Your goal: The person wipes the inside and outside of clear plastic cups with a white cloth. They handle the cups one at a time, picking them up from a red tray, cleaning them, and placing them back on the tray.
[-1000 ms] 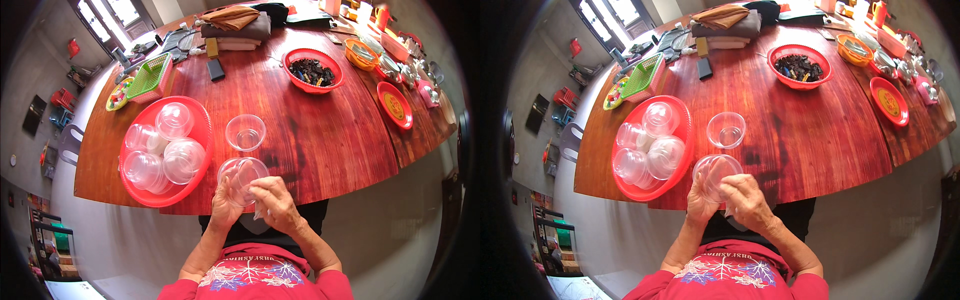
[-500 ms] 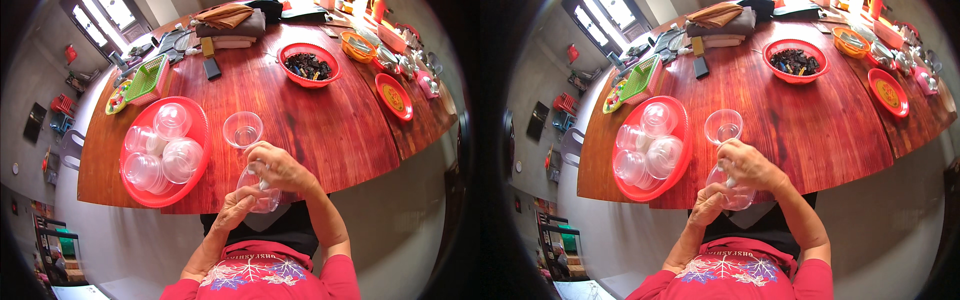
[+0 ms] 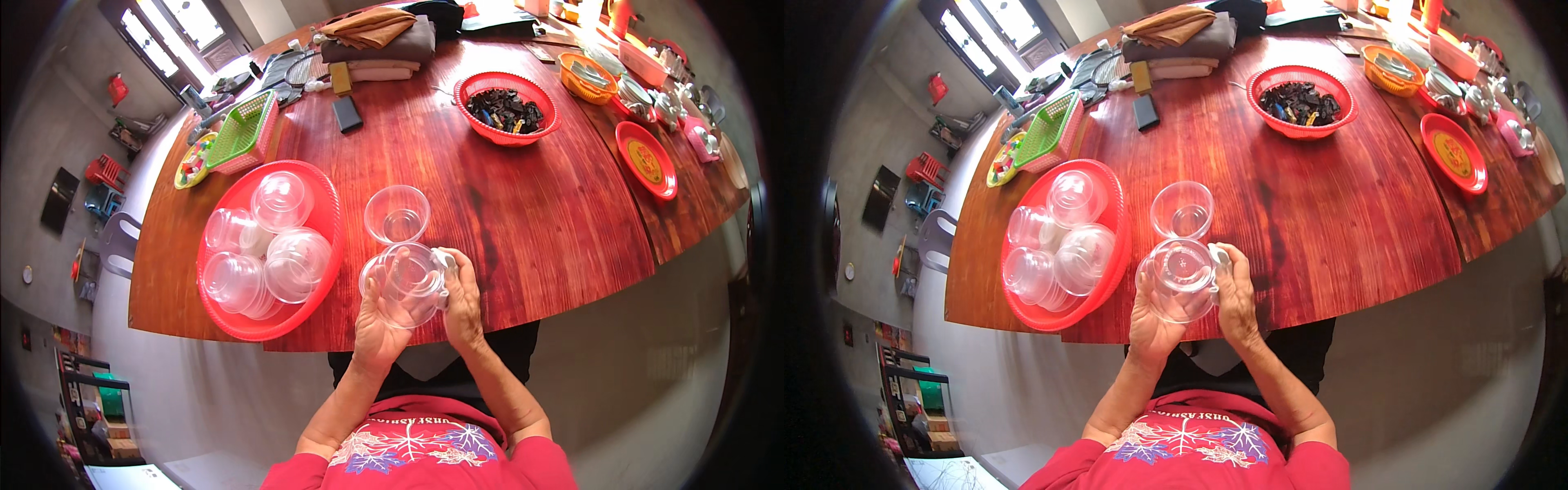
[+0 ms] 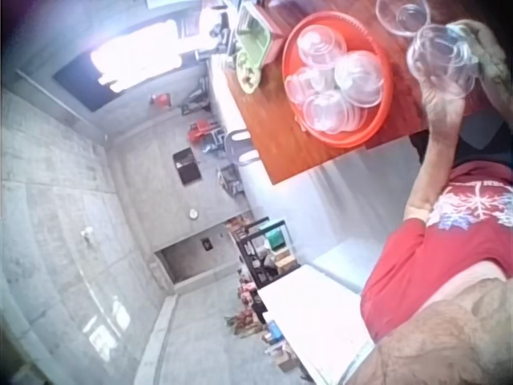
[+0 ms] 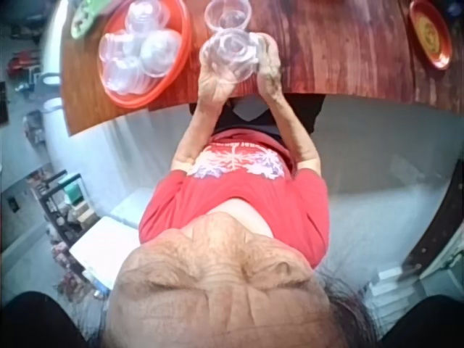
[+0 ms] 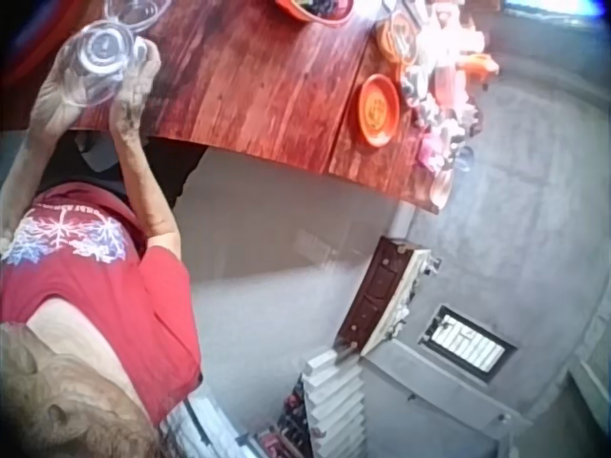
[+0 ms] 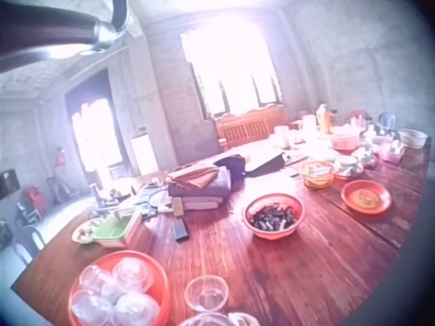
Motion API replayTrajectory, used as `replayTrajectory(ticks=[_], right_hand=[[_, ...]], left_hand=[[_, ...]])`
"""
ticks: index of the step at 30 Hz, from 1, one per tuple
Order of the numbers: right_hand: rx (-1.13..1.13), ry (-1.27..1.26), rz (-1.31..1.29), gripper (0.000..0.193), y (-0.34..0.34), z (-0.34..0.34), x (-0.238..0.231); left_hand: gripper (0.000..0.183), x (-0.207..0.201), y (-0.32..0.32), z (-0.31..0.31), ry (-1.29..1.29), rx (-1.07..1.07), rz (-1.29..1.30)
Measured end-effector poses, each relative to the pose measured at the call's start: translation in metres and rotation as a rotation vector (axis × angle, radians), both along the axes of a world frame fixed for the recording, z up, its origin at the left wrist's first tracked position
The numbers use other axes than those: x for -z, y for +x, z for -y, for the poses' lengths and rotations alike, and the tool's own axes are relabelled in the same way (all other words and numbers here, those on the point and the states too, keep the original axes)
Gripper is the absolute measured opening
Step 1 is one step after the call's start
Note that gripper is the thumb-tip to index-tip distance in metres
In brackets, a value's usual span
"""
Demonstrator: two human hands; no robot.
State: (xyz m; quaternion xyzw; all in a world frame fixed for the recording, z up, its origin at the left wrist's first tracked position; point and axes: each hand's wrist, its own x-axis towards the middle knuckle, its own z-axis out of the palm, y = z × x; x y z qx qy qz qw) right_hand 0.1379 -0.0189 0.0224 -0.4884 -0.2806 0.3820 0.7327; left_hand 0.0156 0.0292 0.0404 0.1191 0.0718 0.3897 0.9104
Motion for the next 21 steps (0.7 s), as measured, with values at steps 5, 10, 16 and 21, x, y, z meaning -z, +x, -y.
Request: replayTrajectory(ticks=[5, 10, 16, 21], right_hand=[[0.297, 0.124, 0.796, 0.045, -0.034, 0.017, -0.001], [0.212, 0.212, 1.241, 0.039, -0.022, 0.015, -0.019], [0.13, 0.164, 1.404, 0.035, -0.012, 0.003, -0.046], [0.038, 0.216, 1.514, 0.038, -0.018, 0.022, -0.037]], left_hand=[[0.039, 0.004, 0.016, 0.0, 0.026, -0.15, -0.162], [0.05, 0.005, 0.012, 0.007, 0.4, -0.168, -0.508], [0.073, -0.004, 0.009, 0.02, 0.349, -0.115, -0.49], [0.092, -0.009, 0.005, 0.006, 0.28, -0.05, -0.333]])
